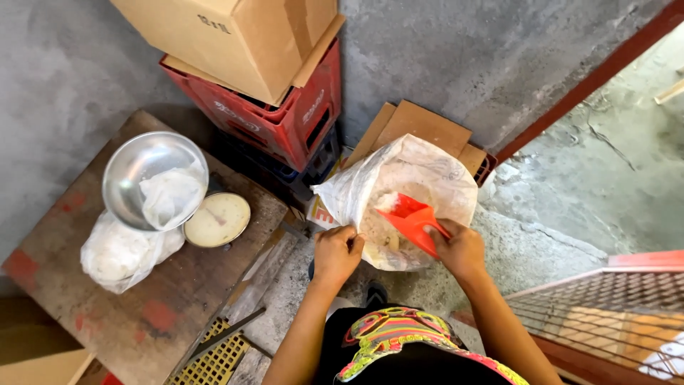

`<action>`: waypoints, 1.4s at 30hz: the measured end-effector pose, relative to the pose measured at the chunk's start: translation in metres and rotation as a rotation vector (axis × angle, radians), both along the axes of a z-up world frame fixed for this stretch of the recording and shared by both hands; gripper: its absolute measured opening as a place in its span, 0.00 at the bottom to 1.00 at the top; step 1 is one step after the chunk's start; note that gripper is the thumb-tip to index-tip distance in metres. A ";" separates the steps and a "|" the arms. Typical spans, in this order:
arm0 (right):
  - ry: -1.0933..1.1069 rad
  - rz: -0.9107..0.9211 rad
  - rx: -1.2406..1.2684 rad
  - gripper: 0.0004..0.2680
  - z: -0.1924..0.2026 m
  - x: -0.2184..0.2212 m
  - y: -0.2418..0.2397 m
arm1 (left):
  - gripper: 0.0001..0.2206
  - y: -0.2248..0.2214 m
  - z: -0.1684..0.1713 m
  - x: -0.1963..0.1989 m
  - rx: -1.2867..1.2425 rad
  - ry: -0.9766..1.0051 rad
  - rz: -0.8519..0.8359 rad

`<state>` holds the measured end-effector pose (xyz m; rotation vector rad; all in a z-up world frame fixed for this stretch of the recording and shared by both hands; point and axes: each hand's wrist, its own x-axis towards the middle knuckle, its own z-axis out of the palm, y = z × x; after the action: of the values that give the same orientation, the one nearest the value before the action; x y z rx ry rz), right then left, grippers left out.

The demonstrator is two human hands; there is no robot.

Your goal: Measuring white agricultural powder from a sack into a bowl, weighing it, and portioning it into small plastic bags.

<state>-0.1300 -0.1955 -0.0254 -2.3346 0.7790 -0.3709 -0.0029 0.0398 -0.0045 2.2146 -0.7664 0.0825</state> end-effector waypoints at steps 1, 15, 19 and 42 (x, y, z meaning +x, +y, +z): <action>-0.012 0.017 0.000 0.13 0.007 -0.005 -0.003 | 0.11 -0.001 0.003 0.000 0.000 -0.012 0.017; -0.361 0.158 -0.104 0.11 0.131 0.005 0.017 | 0.08 0.063 0.096 0.025 -0.058 -0.222 0.190; -0.391 0.250 0.051 0.11 0.152 0.045 0.049 | 0.04 0.134 0.105 0.073 -0.049 -0.422 0.327; -0.465 1.031 -0.793 0.13 0.214 0.250 0.238 | 0.12 0.286 0.102 0.228 -0.085 -0.170 0.306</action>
<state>0.1198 0.0422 0.1887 -2.7747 -0.9552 -0.7769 0.2250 0.3254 0.0971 2.2470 -0.4969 0.4508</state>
